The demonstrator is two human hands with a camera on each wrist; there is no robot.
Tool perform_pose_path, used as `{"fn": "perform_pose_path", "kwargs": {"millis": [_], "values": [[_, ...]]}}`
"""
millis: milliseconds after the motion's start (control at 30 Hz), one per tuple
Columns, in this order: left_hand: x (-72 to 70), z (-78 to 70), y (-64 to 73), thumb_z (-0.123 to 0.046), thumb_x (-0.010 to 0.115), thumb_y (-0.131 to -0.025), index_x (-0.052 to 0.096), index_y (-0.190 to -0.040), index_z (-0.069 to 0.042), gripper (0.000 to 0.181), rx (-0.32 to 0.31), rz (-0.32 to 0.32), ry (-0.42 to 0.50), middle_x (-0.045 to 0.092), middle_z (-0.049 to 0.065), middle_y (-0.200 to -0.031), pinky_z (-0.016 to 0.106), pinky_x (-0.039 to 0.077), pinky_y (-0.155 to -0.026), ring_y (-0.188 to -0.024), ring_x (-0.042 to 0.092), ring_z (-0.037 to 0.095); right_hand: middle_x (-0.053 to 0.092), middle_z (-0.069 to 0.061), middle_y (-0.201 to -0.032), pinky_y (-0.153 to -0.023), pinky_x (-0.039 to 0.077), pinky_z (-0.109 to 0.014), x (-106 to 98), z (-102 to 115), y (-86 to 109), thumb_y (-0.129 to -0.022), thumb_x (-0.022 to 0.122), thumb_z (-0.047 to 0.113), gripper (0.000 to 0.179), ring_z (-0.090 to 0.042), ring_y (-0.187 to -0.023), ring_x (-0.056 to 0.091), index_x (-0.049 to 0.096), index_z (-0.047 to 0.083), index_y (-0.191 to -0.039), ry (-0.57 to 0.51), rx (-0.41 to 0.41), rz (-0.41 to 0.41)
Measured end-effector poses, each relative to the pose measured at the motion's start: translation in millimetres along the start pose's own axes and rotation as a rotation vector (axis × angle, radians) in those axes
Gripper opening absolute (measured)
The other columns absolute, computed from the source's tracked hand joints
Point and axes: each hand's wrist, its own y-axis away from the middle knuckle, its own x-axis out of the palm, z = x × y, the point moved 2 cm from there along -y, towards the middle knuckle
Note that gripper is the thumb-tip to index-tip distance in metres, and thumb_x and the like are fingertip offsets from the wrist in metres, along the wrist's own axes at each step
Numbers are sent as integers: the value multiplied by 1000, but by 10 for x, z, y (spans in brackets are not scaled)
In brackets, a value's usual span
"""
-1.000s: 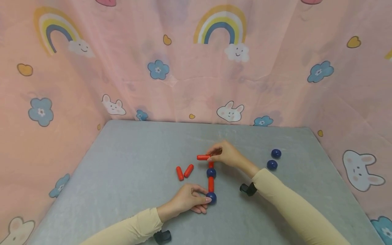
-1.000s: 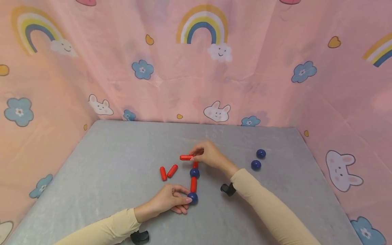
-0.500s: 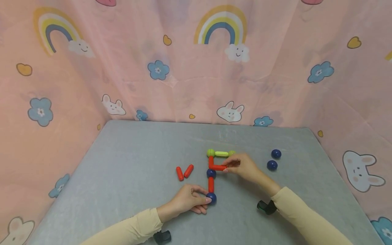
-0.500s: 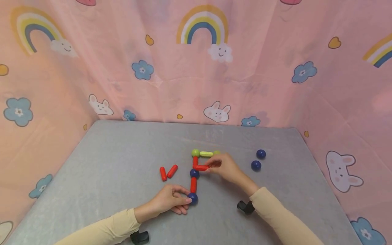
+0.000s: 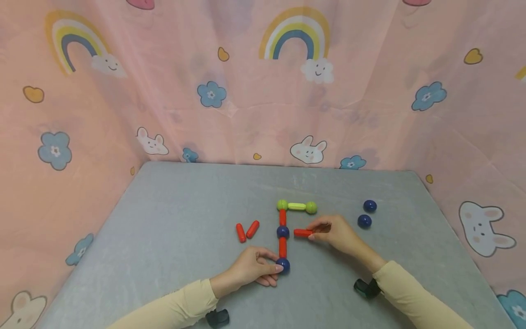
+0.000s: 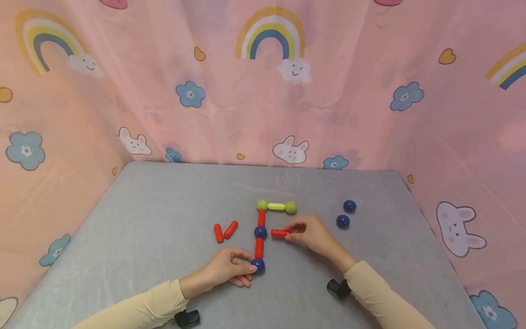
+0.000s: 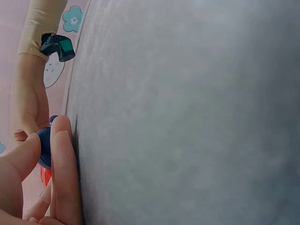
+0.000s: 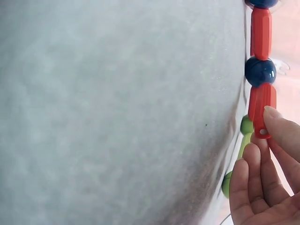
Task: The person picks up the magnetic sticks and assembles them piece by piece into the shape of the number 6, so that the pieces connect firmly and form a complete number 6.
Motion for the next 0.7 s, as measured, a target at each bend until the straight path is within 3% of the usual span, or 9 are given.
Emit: {"fn": "perform_pose_path", "kwargs": {"millis": [700], "values": [[-9,-15,11,-18,77,-87,69,-112,-2,30,-8,0,-10,75,13,-75,24,58,-55,-59,70,10,73,-4,-85,-67,53,-20,74,22,-72,-81,81,14,17,-8,-74,62,77,11,-97,0,5,13]]}}
